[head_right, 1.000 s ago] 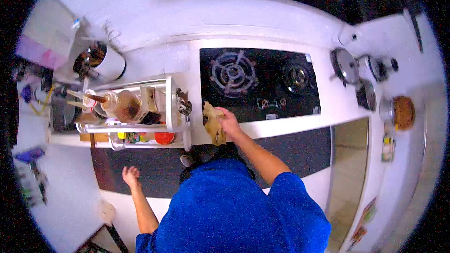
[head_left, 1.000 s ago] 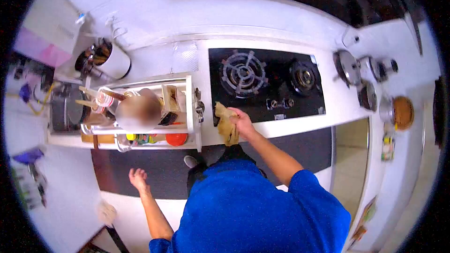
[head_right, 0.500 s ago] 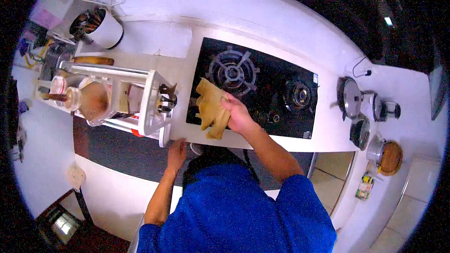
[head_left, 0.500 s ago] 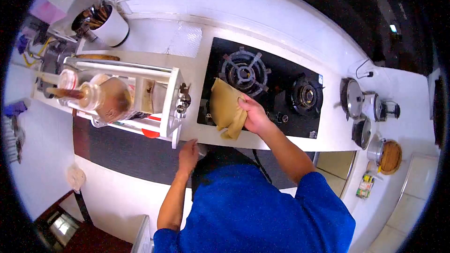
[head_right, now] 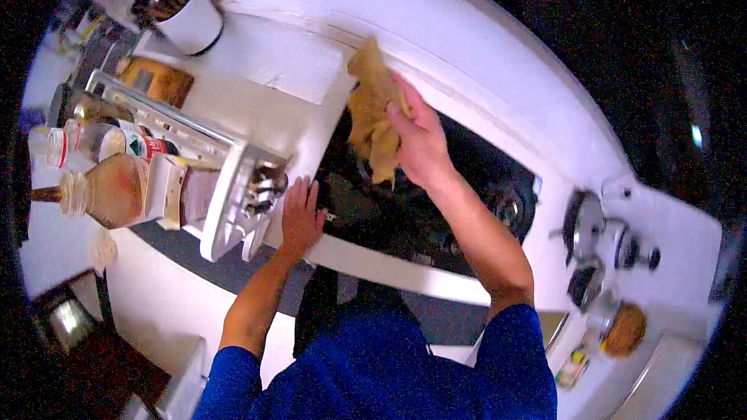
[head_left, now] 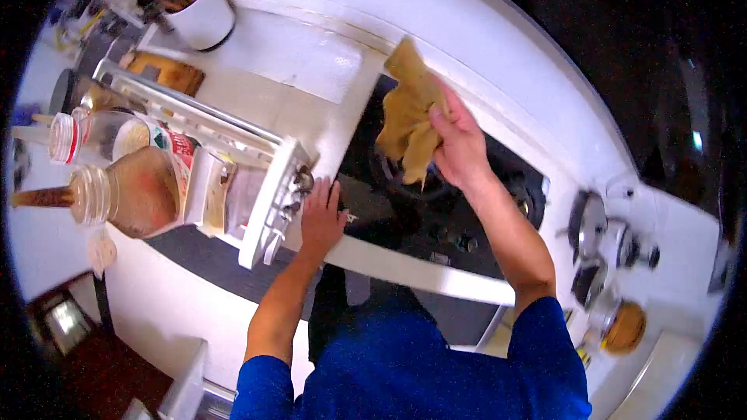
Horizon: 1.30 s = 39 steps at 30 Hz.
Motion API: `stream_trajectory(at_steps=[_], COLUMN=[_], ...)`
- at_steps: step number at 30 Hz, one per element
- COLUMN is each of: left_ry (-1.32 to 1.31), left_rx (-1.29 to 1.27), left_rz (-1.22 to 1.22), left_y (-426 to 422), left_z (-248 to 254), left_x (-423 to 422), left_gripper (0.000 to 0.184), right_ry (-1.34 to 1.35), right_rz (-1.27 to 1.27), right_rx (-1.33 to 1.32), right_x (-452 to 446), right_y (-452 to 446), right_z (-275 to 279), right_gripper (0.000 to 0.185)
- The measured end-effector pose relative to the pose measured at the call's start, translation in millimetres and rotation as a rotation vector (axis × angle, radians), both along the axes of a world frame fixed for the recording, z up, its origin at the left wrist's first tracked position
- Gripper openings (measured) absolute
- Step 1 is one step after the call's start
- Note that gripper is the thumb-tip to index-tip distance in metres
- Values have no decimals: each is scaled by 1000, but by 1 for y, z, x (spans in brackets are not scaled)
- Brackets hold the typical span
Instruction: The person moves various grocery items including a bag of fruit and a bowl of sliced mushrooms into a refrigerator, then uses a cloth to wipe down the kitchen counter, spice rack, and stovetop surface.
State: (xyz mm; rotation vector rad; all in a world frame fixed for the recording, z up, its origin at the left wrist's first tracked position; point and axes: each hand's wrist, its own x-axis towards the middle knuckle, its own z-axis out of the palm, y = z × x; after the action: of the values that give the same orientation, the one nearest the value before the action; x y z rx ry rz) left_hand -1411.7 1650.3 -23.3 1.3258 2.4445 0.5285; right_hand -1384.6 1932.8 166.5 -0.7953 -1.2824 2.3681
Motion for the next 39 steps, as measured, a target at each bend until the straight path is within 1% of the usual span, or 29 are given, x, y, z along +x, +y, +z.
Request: stream_trajectory(at_steps=[1, 3, 5, 6, 7, 8, 9, 10, 12, 13, 15, 16, 18, 19, 21, 22, 23, 24, 25, 27, 28, 29, 31, 32, 34, 35, 36, 37, 39], left_ry=[14, -16, -32, -60, -92, -44, -39, -22, -75, -75, -45, -20, -73, -85, -520, -710, -144, -754, -1275, -586, -248, -253, -278, -280, -500, -347, -164, -298, -435], left_rx=[-11, -66, -44, -44, -47, -24, -32, -33, -33, -32, -73, -93, -106, -83, 282, 486, 145, 254, 408, 82, -84, -91, -15, 26, -37, 156, 331, 127, -80], left_rz=[45, 7, 53, 57, 58, 60, 70, 83, 68, 83, 52, 47, 67, 68, 295, 393, 85, 284, 625, 231, 34, 37, 55, 62, 111, 80, 57, 28, -13], left_y=[-1, 2, 1, 2, 3, 5, 4, -3, -1, -1, -2, -4, -8, -11, -9, -8, -9, -15, -20, -16, -14, -17, -24, -23, -12, -20, -19, -22, -22], left_z=[-5, -1, -15, -16, -17, -24, -25, -23, -26, -28, -27, -36, -51, -60, -65, -67, -66, -86, -103, -67, -59, -66, -89, -96, -99, -109, -102, -96, -79], left_x=[-1, -3, -4, -8, -15, -23, -31, 1, -3, -4, -3, -1, 5, 11, 19, 22, 9, 21, 32, 16, 10, 8, 22, 26, 6, 16, 14, 10, 7], left_gripper=[69, 69, 70, 69, 69, 67, 67, 66, 66, 66, 67, 68, 69, 70, 70, 70, 70, 73, 75, 77, 78, 78, 77, 76, 80, 81, 82, 83, 85], right_ry=[1, -91, -58, -81, -65, -102, -141, -92, 74, 89, -67, -48, -137, -115, 20, 35, 92, 147, 166, -152, -18, -16, 2, 0, -156, -161, -217, -276, -347], right_rz=[57, 265, 483, 663, 771, 811, 830, 818, 746, 755, 947, 966, 718, 731, 432, 434, 443, 436, 428, 660, 428, 434, 328, 336, 568, 574, 581, 587, 563], right_rx=[273, 935, 883, 762, 986, 1315, 1646, 1683, 2030, 2032, 1611, 1620, 1150, 1150, 1430, 1429, 1560, 1687, 1682, 2017, 2099, 2091, 2084, 2086, 2073, 2081, 2132, 2180, 2095], right_x=[-25, -69, -120, -142, -163, -181, -197, -178, -188, -196, -218, -231, -268, -290, -342, -365, -390, -410, -428, -461, -473, -475, -461, -454, -441, -428, -407, -386, -340], right_y=[9, 28, 39, 45, 52, 56, 58, 49, 47, 49, 50, 48, 41, 37, 28, 24, 20, 17, 13, 9, 14, 11, 10, 14, 27, 34, 41, 49, 65], right_z=[-3, -18, -74, -105, -151, -202, -238, -240, -253, -258, -258, -260, -265, -261, -208, -194, -183, -181, -188, -244, -307, -309, -304, -299, -286, -285, -286, -286, -286], right_gripper=[46, 45, 47, 48, 47, 47, 47, 47, 40, 40, 25, 25, 15, 15, 15, 15, 18, 22, 22, 36, 49, 49, 45, 45, 42, 42, 40, 39, 33])
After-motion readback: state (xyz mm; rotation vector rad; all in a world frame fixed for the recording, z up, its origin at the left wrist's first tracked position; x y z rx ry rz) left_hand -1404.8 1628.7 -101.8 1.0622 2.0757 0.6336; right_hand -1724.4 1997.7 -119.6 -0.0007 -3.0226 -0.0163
